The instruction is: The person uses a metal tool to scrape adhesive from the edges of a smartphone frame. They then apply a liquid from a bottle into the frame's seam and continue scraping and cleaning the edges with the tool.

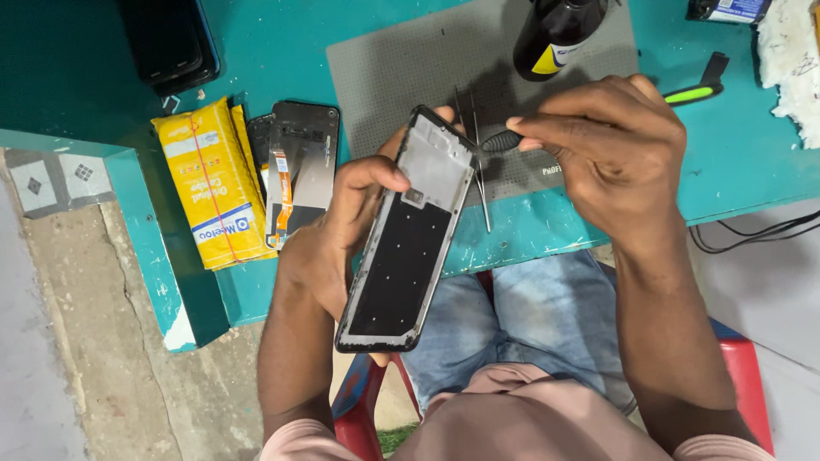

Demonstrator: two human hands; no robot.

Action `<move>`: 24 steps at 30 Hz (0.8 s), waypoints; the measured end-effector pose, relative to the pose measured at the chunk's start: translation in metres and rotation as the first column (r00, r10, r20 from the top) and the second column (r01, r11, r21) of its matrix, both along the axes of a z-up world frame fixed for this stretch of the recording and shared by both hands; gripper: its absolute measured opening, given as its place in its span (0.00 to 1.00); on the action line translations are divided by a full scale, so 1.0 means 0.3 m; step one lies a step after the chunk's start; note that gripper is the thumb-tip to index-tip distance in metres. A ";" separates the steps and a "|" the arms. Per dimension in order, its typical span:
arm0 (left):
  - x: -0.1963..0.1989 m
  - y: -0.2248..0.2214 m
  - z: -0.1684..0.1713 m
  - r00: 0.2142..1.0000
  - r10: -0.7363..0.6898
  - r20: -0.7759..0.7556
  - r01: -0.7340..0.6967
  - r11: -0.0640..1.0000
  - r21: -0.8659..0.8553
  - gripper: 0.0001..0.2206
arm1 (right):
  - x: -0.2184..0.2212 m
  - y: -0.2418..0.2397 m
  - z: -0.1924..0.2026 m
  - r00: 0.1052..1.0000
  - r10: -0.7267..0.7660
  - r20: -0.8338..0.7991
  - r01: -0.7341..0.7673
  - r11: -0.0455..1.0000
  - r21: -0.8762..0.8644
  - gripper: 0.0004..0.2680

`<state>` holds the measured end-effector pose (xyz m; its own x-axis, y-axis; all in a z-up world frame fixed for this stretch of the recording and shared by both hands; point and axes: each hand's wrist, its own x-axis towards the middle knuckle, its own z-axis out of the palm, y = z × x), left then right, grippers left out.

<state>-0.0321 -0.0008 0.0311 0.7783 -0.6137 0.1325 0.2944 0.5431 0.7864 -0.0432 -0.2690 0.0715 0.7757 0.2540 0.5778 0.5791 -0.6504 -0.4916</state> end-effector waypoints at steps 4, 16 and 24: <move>-0.017 0.005 0.089 0.742 0.082 -0.665 -0.176 0.981 -0.076 0.42 | -0.030 0.032 0.025 0.994 0.035 -0.107 -0.040 0.998 -0.047 0.12; -0.007 0.008 0.095 0.985 -0.039 0.170 0.020 0.993 0.113 0.57 | -0.023 0.037 0.004 0.999 -0.048 0.005 0.048 0.999 0.006 0.11; 0.000 0.055 0.053 0.804 -0.012 0.594 -0.046 0.995 0.084 0.58 | -0.070 0.083 0.004 0.963 -0.082 -0.257 0.208 0.832 0.515 0.08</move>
